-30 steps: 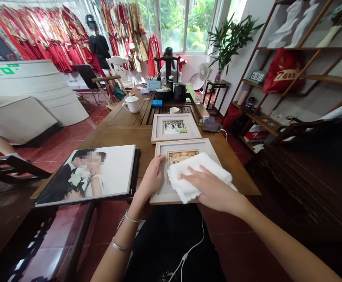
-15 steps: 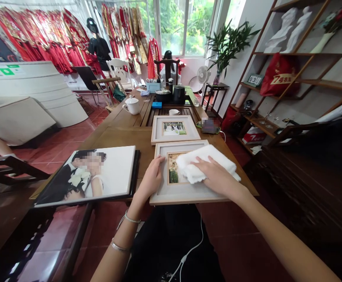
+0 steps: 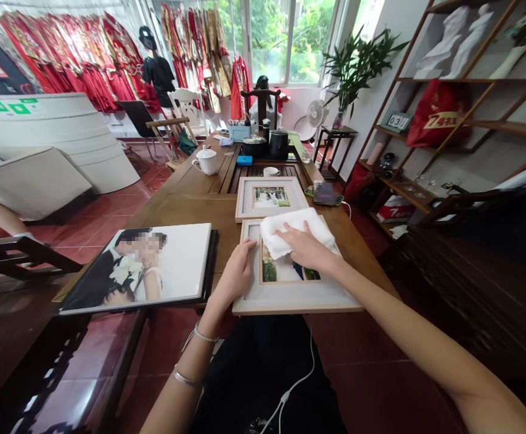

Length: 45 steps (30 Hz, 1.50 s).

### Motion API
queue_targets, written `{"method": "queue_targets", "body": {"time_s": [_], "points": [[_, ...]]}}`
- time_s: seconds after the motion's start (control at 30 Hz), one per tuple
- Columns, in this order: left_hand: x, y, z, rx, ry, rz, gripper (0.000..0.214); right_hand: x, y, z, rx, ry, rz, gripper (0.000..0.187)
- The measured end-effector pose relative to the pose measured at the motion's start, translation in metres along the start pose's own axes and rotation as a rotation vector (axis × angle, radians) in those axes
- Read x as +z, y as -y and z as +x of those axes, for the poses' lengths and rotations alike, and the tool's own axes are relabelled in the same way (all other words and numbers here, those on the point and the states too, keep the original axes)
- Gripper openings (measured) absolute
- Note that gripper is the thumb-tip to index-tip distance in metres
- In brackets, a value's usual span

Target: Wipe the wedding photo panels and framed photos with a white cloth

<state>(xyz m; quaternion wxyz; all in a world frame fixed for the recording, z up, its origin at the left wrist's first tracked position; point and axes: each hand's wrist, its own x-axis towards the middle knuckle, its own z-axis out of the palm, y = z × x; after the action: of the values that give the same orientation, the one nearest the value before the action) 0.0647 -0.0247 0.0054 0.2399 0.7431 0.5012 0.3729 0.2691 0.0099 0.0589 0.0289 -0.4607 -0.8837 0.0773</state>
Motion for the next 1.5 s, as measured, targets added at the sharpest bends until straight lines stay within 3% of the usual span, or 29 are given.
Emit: {"method": "queue_targets", "body": {"time_s": [0.17, 0.37, 0.5, 0.63, 0.73, 0.93, 1.03, 1.17, 1.37, 1.5], "points": [[0.001, 0.002, 0.0, 0.012, -0.017, 0.013, 0.045, -0.006, 0.024, -0.041, -0.121, 0.13, 0.139, 0.082], [0.0, 0.004, 0.001, 0.008, -0.003, 0.025, 0.046, -0.028, 0.049, -0.087, -0.253, 0.223, 0.28, 0.075], [0.0, 0.004, 0.0, 0.004, -0.005, 0.014, 0.047, -0.046, 0.051, -0.104, -0.233, 0.295, 0.358, 0.069], [-0.002, 0.001, 0.0, -0.008, 0.022, 0.027, 0.047, -0.062, 0.037, -0.108, -0.194, 0.317, 0.411, 0.057], [-0.002, 0.0, 0.0, -0.024, 0.025, 0.02, 0.046, -0.057, 0.016, -0.101, -0.15, 0.273, 0.386, 0.047], [-0.002, -0.002, 0.001, -0.02, 0.011, 0.008, 0.045, -0.011, -0.032, -0.062, 0.009, -0.044, 0.167, 0.057], [-0.002, -0.002, 0.0, -0.021, 0.017, 0.01, 0.045, 0.0, -0.036, -0.034, 0.064, -0.169, 0.133, 0.059], [-0.001, 0.0, 0.0, -0.01, 0.008, -0.009, 0.045, 0.005, -0.019, 0.004, 0.052, -0.311, 0.216, 0.057], [-0.002, -0.002, 0.001, 0.066, -0.032, -0.081, 0.047, 0.016, 0.014, 0.043, -0.058, -0.225, 0.25, 0.068], [-0.002, -0.005, 0.001, 0.074, -0.051, -0.089, 0.042, 0.013, 0.007, 0.041, -0.14, -0.101, 0.23, 0.072]]}}
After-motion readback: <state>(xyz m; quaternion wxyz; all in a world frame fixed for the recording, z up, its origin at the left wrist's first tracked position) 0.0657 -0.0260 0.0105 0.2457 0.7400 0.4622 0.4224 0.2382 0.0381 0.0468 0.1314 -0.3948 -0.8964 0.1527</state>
